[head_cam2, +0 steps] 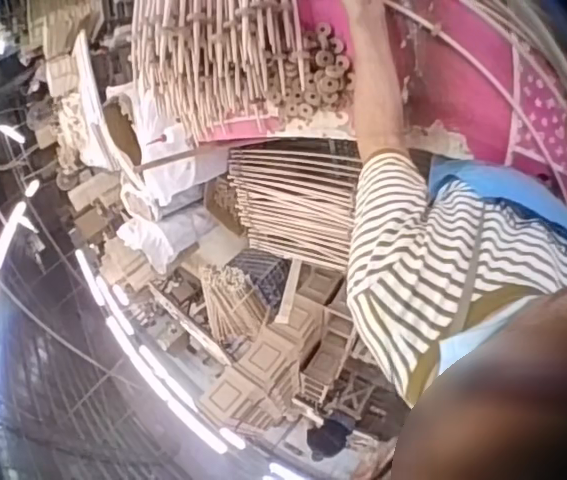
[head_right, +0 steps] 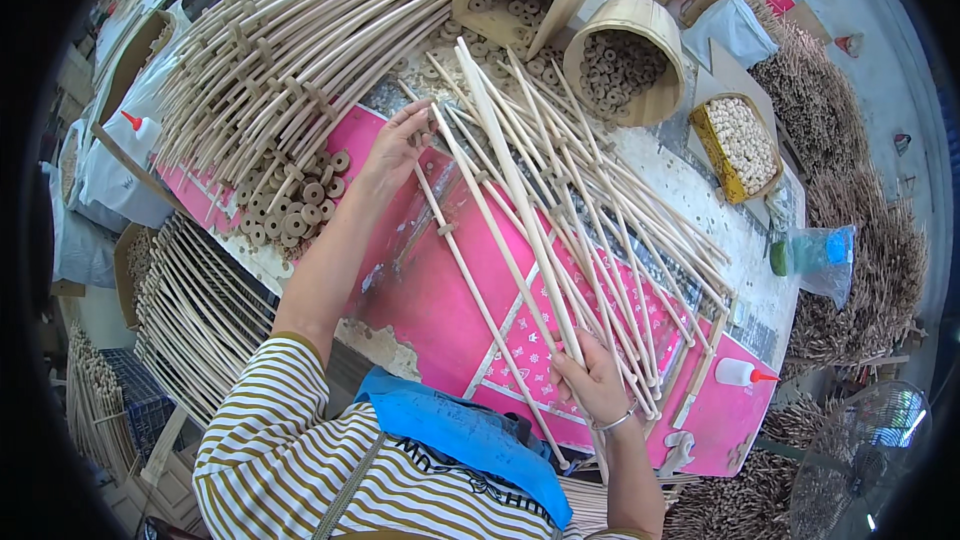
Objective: Assembling bamboo poles into a screen structure using small wooden rings and adhesive.
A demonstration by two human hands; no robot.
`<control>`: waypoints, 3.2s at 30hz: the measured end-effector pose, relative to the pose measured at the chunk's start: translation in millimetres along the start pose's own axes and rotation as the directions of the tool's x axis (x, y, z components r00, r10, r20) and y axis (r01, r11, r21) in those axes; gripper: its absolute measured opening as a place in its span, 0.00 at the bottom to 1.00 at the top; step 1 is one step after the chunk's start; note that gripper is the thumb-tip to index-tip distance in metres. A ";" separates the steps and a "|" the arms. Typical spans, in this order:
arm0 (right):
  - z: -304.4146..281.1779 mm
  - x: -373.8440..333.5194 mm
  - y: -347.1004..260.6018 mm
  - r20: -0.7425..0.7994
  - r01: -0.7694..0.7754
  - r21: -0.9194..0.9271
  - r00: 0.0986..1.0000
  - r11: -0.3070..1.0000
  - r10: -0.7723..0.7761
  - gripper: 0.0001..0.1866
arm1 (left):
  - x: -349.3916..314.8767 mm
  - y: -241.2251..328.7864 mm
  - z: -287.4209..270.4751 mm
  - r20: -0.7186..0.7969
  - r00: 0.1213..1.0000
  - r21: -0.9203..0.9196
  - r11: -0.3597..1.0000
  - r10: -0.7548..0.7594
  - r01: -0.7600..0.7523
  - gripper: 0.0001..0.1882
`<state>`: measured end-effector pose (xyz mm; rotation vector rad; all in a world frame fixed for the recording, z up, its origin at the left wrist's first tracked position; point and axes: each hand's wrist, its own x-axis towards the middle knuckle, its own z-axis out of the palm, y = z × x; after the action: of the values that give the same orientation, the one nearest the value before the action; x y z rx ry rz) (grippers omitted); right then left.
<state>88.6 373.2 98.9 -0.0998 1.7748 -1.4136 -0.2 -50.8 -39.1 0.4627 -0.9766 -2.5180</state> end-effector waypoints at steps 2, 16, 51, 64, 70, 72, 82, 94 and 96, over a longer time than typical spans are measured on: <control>-0.6 0.6 -0.4 -0.002 -0.015 -0.011 1.000 1.000 0.015 0.17 | -1.2 2.1 0.6 0.050 0.998 0.017 1.000 0.026 -0.026 0.14; -6.1 8.2 -6.6 0.007 -0.041 -0.028 0.999 0.999 0.041 0.17 | -4.2 28.2 0.1 0.189 0.977 0.138 0.988 -0.099 0.074 0.20; -3.9 1.6 16.5 -0.070 0.055 -0.178 0.995 0.982 -0.069 0.12 | -15.4 2.1 9.5 0.028 0.970 0.089 0.968 -0.240 0.237 0.24; -5.4 -1.2 33.4 0.000 -0.005 -0.133 1.000 0.991 0.005 0.14 | -12.1 5.1 10.9 0.084 0.971 0.179 0.962 -0.222 0.204 0.21; -2.8 3.7 33.4 -0.023 0.025 -0.203 0.999 0.979 -0.030 0.11 | -13.5 6.8 11.9 0.028 0.969 0.213 0.949 -0.244 0.232 0.17; -1.6 4.1 31.3 -0.018 0.032 -0.201 0.999 0.979 -0.036 0.12 | -16.2 12.2 13.4 0.025 0.970 0.202 0.952 -0.240 0.231 0.16; 6.2 24.8 2.3 -0.140 0.135 -0.413 0.968 0.901 -0.209 0.13 | -41.9 12.6 52.2 0.166 0.909 0.363 0.881 -0.381 0.303 0.17; -59.9 57.9 -54.4 -0.405 0.041 -0.825 0.654 0.564 -0.639 0.09 | -52.2 -24.1 75.1 0.124 0.928 0.130 0.933 -0.351 0.335 0.21; -63.6 42.4 -50.6 -0.349 0.219 -0.717 0.709 0.662 -0.612 0.09 | -45.1 -20.1 54.7 0.121 0.952 0.066 0.959 -0.280 0.274 0.18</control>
<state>-0.7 381.2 118.1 -0.5601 2.8625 -1.1396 10.0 15.0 -7.6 0.4862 -1.0889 -2.8111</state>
